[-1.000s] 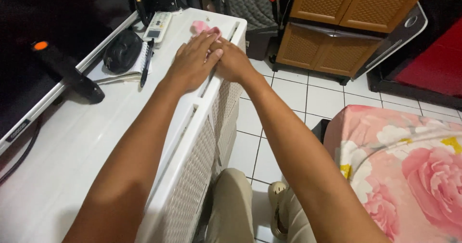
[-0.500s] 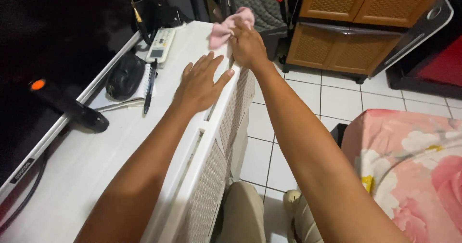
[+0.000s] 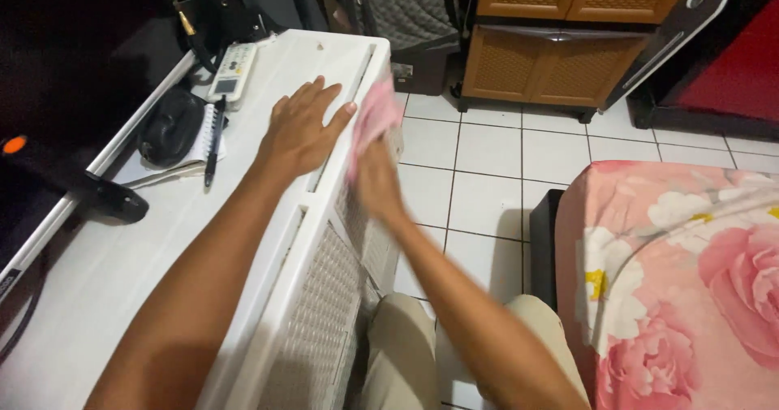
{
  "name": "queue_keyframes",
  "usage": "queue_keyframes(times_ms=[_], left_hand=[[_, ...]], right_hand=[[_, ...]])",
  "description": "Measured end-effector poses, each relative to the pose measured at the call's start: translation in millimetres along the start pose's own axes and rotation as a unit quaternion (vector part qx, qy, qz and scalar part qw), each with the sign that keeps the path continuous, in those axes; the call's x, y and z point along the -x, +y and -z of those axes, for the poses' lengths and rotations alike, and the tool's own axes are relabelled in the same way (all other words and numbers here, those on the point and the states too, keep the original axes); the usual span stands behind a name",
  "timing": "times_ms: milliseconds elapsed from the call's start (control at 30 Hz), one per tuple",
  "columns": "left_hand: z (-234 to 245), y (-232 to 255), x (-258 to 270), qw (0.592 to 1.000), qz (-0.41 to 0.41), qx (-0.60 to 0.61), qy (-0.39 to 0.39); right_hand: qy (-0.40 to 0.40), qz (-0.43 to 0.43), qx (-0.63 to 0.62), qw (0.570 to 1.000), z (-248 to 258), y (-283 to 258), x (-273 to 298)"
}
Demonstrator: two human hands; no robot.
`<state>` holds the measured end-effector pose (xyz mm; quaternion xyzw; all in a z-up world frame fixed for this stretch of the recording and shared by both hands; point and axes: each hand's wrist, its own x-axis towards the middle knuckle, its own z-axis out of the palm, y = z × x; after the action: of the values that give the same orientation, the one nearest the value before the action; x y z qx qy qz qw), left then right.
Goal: The person wipes a white cabinet and a floral bedsheet using a pink cloth. They move items on the cabinet to reach the surface, wipe the top and sides, and then wipe the bedsheet.
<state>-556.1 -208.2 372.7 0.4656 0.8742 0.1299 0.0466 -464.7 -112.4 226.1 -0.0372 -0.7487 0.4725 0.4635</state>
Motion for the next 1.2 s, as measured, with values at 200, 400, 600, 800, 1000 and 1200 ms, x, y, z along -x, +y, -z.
queue_keyframes(times_ms=[200,400,600,800,1000,1200], left_hand=[[1,1,2,1.0,0.016,-0.013,-0.012],[-19,-30,-13,0.996,-0.088,0.016,0.025],[-1,-2,0,1.0,-0.014,0.004,0.018],[0,0,3,1.0,0.0,0.013,0.021],[0,-5,-1,1.0,-0.009,-0.006,0.026],[-8,-4,-5,0.998,-0.036,0.035,0.047]], right_hand=[[-0.064,-0.015,-0.037,0.997,-10,-135,86],[-0.039,0.044,0.007,0.998,-9,-95,32],[0.007,-0.223,-0.102,0.969,12,-81,-57],[0.064,-0.351,-0.087,0.93,1,-48,-86],[0.035,-0.396,-0.068,0.915,-14,-87,-3],[0.027,-0.18,-0.122,0.976,-32,-115,113]])
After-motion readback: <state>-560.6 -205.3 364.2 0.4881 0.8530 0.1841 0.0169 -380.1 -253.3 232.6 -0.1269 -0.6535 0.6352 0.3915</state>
